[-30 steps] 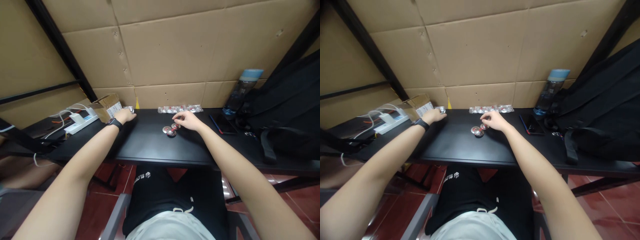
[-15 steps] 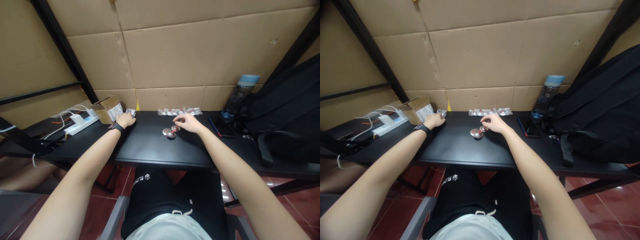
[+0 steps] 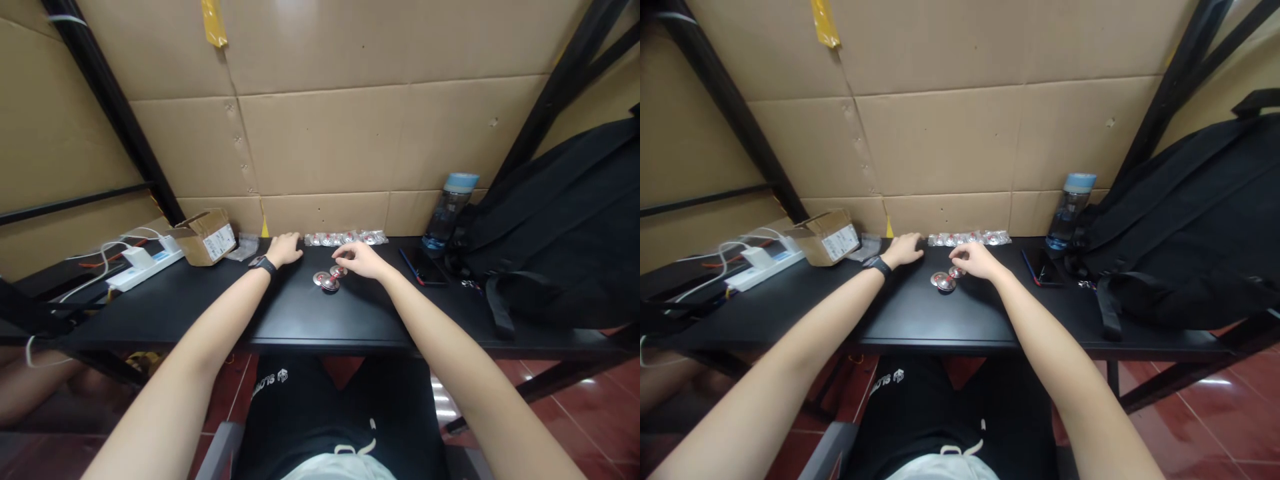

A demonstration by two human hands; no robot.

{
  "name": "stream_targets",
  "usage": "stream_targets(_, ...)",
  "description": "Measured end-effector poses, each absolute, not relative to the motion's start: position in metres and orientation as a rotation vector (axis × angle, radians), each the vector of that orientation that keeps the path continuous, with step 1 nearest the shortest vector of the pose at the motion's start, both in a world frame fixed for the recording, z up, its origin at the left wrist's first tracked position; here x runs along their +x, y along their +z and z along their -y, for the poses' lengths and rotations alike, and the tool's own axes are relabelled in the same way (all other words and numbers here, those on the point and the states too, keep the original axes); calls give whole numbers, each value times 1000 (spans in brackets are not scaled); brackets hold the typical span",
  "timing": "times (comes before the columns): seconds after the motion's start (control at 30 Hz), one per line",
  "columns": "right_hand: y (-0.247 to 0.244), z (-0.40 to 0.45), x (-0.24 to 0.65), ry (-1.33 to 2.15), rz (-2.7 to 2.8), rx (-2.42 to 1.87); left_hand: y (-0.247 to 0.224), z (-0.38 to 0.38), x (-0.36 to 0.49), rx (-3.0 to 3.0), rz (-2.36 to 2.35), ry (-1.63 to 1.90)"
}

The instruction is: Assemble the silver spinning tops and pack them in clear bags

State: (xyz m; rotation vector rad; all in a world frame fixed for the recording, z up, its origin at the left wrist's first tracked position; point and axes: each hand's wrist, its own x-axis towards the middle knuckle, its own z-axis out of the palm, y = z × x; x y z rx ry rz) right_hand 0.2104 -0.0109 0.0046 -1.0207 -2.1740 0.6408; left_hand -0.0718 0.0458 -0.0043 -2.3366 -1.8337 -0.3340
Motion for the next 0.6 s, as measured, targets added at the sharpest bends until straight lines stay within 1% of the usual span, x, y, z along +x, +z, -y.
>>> stream_targets(0.13,3,7,216,559,2182,-1057,-17,-74,-34,-2411,1930,-393)
stream_targets(0.27,3,4,221,523,2195,-1058,-25,-91,-29,-2476,1907,-367)
stream_targets(0.43,2,4,221,499,2220,-1056,-22,-86,-41,-2477,1855,-284)
stream_targets(0.6,2,5,219,515,2225,-1075,-11,-69,-53,-2347,1817,-231)
